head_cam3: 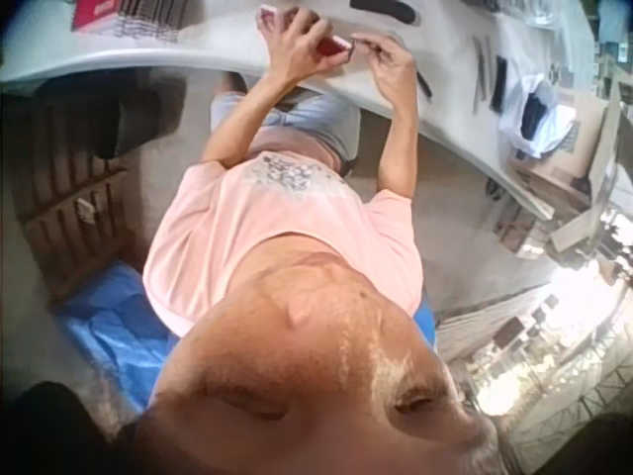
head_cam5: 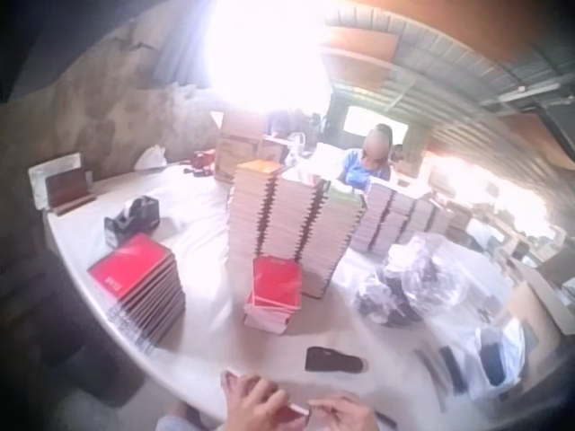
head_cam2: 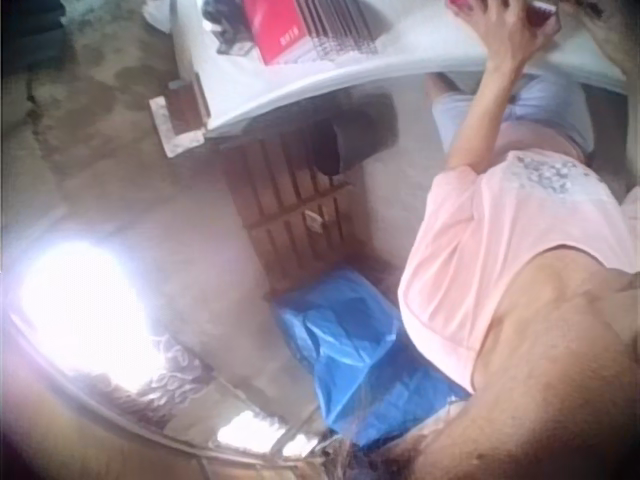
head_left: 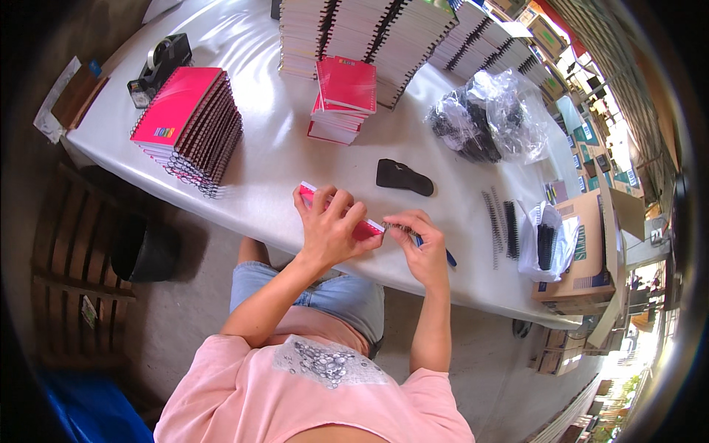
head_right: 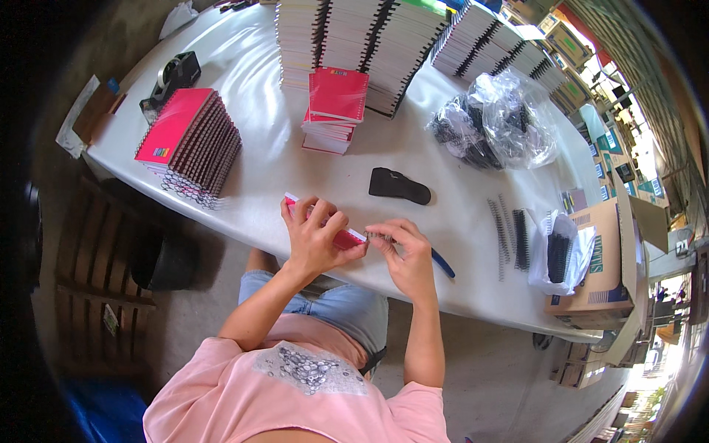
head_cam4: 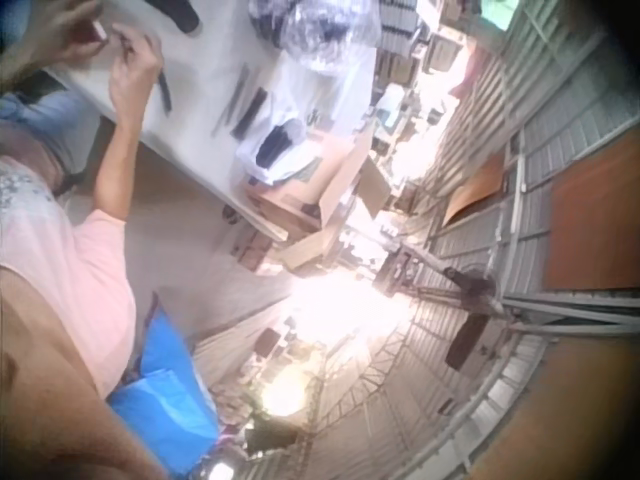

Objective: The person assembles notebooks by threading plastic spirals through the holes of notebook covers and pages, then trims the excess spiral using a pair of pliers.

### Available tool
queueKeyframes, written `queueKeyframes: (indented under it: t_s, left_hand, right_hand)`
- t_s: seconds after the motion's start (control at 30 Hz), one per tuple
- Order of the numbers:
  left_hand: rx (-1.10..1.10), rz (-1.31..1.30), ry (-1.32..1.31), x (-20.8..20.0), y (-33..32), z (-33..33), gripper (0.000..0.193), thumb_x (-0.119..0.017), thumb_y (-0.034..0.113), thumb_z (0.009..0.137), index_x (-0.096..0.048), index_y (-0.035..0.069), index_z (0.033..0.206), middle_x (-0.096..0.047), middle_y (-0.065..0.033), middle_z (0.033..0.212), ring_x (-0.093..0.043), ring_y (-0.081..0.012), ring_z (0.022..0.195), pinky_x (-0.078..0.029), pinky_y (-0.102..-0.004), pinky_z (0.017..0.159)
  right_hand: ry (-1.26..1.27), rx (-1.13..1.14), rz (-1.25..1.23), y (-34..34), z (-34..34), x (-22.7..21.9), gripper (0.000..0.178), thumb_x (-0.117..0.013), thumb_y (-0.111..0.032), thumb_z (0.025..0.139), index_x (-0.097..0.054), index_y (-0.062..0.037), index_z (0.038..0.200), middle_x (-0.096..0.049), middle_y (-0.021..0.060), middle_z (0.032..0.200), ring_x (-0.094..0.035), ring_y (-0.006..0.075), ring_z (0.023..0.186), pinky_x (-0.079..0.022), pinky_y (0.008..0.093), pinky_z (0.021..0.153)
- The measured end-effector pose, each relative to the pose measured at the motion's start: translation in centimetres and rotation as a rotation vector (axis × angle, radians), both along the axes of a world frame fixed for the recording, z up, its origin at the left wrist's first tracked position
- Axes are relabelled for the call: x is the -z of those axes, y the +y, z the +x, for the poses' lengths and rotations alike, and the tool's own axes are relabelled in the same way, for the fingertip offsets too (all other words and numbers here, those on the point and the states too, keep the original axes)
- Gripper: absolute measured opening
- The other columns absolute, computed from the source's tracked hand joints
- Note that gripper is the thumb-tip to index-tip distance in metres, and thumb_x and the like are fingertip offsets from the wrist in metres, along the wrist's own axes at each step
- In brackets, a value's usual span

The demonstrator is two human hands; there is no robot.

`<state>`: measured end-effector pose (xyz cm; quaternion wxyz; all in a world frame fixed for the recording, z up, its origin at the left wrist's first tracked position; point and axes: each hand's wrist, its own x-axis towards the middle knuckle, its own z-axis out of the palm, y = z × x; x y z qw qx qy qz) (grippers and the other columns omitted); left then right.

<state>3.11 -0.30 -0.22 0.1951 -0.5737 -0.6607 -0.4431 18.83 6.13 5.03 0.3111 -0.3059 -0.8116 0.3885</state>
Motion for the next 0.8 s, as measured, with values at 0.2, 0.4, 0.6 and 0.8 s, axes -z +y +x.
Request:
queueKeyframes:
  t_s: [0.2,0.4,0.6,0.8]
  left_hand:
    - [-0.009,-0.057,-0.005,-0.3,0.4,-0.1,0.042,-0.073,0.047,0.052,-0.052,0.015,0.068,-0.046,-0.0008,0.080,-0.044,-0.0251,0.089,-0.027,-0.0521,0.078]
    - [-0.014,-0.061,0.026,-0.2,0.3,-0.5,0.041,-0.074,0.048,0.053,-0.054,0.016,0.068,-0.046,0.0000,0.080,-0.044,-0.0237,0.088,-0.027,-0.0535,0.078]
    - [0.008,-0.083,0.033,-0.3,0.0,-0.7,0.041,-0.073,0.049,0.054,-0.056,0.018,0.075,-0.048,0.0013,0.083,-0.046,-0.0222,0.088,-0.028,-0.0551,0.081]
    - [0.024,-0.145,0.048,-0.1,-0.7,-1.3,0.039,-0.070,0.050,0.063,-0.056,0.020,0.084,-0.048,0.0017,0.085,-0.048,-0.0195,0.090,-0.028,-0.0556,0.083]
  right_hand:
    - [-0.030,-0.031,-0.240,0.2,0.3,0.0,0.015,-0.063,-0.004,0.081,-0.068,-0.0052,0.095,-0.062,0.0073,0.081,-0.058,0.0185,0.075,-0.046,0.0284,0.067]
    - [-0.044,-0.064,0.102,0.5,-0.2,-0.4,0.016,-0.061,-0.003,0.082,-0.067,-0.0049,0.097,-0.062,0.0093,0.078,-0.057,0.0190,0.066,-0.045,0.0283,0.061]
    - [-0.190,-0.064,-0.239,0.2,0.4,-0.3,0.019,-0.062,-0.006,0.083,-0.067,-0.0072,0.101,-0.062,0.0101,0.078,-0.054,0.0171,0.065,-0.045,0.0281,0.060]
    - [-0.007,0.069,-0.024,-0.2,-0.3,-0.4,0.019,-0.057,-0.012,0.088,-0.062,-0.0030,0.104,-0.059,0.0068,0.071,-0.050,0.0146,0.058,-0.044,0.0259,0.057]
